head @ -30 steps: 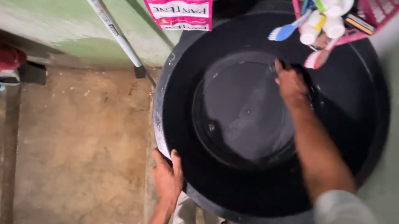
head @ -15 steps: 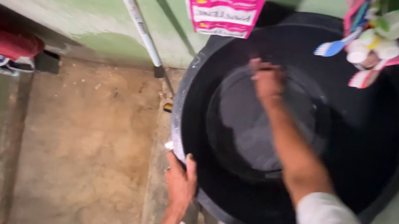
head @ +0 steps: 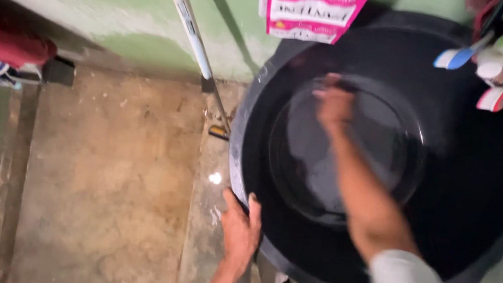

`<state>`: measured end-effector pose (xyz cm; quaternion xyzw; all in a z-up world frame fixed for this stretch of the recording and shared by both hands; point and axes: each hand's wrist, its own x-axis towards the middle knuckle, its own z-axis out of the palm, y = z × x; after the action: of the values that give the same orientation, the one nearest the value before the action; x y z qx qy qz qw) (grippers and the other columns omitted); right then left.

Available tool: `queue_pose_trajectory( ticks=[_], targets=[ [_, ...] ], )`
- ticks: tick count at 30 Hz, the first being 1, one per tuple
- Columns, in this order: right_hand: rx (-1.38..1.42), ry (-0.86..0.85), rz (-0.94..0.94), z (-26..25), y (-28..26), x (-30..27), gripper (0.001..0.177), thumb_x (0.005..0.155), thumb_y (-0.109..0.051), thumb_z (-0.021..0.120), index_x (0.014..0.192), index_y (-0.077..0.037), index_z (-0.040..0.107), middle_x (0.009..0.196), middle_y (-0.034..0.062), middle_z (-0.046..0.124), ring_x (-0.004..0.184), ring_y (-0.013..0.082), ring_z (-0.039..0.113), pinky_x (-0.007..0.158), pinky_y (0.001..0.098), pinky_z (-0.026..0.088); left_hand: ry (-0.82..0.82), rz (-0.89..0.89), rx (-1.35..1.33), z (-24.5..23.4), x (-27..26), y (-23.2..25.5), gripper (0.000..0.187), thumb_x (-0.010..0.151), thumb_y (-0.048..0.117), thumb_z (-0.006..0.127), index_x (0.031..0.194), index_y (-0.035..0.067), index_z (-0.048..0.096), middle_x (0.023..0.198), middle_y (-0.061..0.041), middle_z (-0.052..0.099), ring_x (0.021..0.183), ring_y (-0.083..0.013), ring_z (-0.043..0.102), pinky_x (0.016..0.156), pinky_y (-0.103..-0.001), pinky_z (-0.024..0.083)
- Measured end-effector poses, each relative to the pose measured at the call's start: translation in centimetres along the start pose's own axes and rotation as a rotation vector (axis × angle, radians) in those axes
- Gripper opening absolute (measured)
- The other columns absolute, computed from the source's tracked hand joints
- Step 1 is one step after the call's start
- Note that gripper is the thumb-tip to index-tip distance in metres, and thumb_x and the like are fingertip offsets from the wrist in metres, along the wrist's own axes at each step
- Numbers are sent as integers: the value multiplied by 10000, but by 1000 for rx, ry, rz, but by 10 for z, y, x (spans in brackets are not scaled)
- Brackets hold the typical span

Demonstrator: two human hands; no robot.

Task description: Scrubbing a tub, filling it with water, and squeegeeing the floor in a bathroom.

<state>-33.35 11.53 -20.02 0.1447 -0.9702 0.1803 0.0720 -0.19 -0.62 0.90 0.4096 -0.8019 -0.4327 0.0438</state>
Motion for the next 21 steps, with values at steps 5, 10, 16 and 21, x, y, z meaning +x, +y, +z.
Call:
queue_pose_trajectory(
  ticks=[5, 10, 16, 21],
  targets=[
    [4, -572, -127, -5, -75, -154, 650, 922, -135, 580, 1535, -4, 409, 911, 249, 702, 786, 387, 703, 656, 509, 560, -38, -42, -47, -9, 2, 20, 514, 955, 360, 582, 1293, 24, 388, 630, -289, 636, 571, -498, 636, 521, -565, 460],
    [264, -757, -21, 5, -65, -196, 650, 880, -315, 680, 1464, -91, 503, 1007, 276, 695, 895, 511, 638, 713, 574, 518, -1, 12, -8, -4, 0, 4, 450, 986, 364, 600, 1197, 8, 423, 619, -272, 625, 568, -495, 623, 507, -573, 438],
    [-595, 165, -440, 109, -64, -43, 361, 837, -142, 573, 1186, -119, 658, 1073, 156, 697, 925, 271, 674, 788, 439, 547, -44, 32, -8, -7, 2, 1, 418, 978, 333, 615, 1149, 6, 420, 585, -261, 607, 520, -470, 612, 468, -555, 430],
    [-643, 117, -284, 87, -60, -32, 353, 918, -158, 550, 1249, -112, 663, 996, 90, 717, 875, 230, 685, 711, 415, 536, -151, -46, -21, -12, -2, 10, 423, 954, 313, 616, 1127, -16, 414, 532, -237, 588, 437, -431, 598, 451, -536, 431]
  ],
)
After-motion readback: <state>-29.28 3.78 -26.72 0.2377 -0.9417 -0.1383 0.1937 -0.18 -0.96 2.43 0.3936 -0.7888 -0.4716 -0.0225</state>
